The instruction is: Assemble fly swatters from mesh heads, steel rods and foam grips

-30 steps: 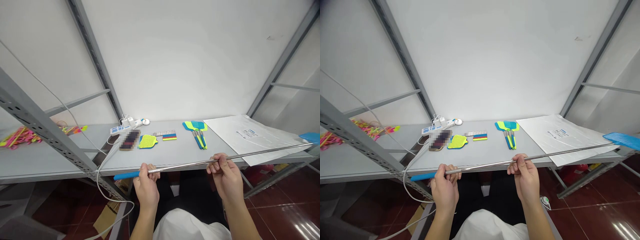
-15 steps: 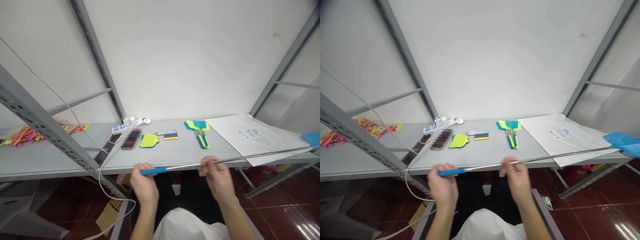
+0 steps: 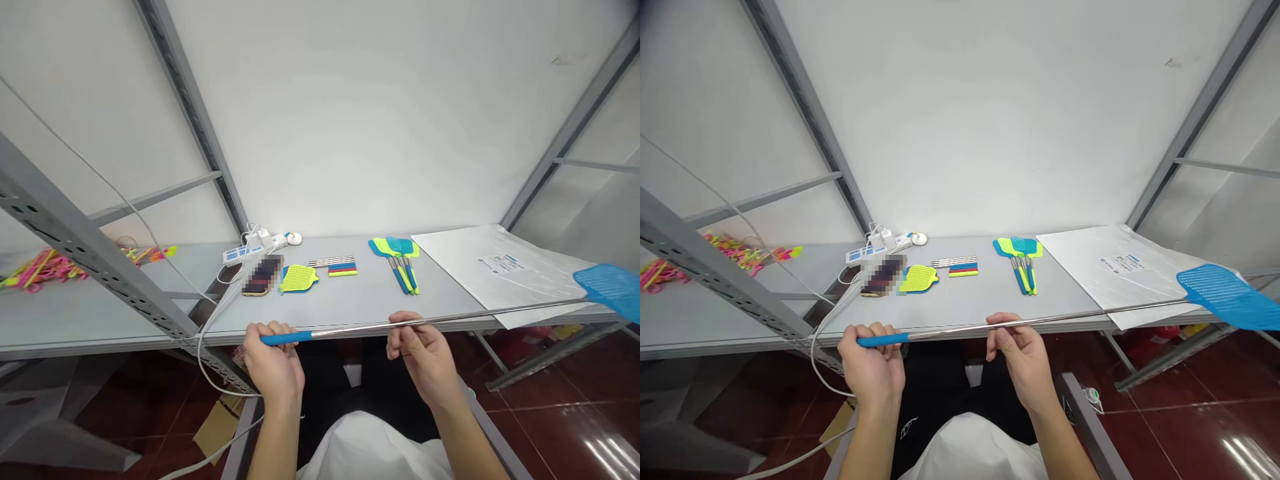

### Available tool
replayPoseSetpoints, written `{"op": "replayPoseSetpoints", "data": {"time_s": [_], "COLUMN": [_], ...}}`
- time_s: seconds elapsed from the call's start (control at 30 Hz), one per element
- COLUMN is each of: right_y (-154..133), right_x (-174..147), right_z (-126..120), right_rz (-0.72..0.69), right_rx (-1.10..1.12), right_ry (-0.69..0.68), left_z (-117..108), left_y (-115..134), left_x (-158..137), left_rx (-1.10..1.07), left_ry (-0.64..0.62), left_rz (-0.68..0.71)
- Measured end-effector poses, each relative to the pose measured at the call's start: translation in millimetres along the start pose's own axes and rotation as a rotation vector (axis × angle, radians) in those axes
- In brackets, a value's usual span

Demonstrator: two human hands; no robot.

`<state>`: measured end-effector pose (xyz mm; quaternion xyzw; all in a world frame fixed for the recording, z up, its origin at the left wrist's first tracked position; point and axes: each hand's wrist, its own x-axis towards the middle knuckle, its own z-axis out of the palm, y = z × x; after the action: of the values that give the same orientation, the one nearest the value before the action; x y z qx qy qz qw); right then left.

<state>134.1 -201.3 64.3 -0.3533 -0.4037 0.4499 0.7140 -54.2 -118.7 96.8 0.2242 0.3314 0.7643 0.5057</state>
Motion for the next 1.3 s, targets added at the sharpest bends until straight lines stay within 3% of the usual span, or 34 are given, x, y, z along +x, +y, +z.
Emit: {"op": "replayPoseSetpoints", "data": {"time_s": [0.13, 0.33, 0.6, 0.73, 0.87, 0.97, 1.17, 1.3], "right_y": [-6, -5, 7, 6, 1, -1, -1, -2], "right_x": [5, 4, 2, 2, -1, -3, -3, -2], "right_z": [-9, -21, 14, 15, 9, 8, 8, 9], "right_rz": [-0.063, -0.075, -0.094, -0.059, -0.018, -0.048, -0.169, -0.165], "right_rx": [-0.037, -0.172, -0.266, -0.332, -0.184, -0.184, -0.271, -0.273], "right_ry": [0.087, 0.061, 0.024, -0.05, -0.054, -0.037, -0.131, -0.127], "left_z": [-5, -5, 15, 15, 13, 12, 14, 15], "left_y": [6, 6, -28, -27, -20, -17, -19, -20], "left_x": [10, 9, -41, -39, -32, -30, -36, -39], "left_rx": [-0.014, -0.075, -0.055, -0.051, -0.047, -0.043, -0.08, -0.075], "left_ry": [0.023, 0.084, -0.004, -0.014, -0.024, -0.033, -0.034, -0.022], "left_rz": [0.001, -0.048, -0.175, -0.17, -0.159, -0.142, -0.195, -0.196]}}
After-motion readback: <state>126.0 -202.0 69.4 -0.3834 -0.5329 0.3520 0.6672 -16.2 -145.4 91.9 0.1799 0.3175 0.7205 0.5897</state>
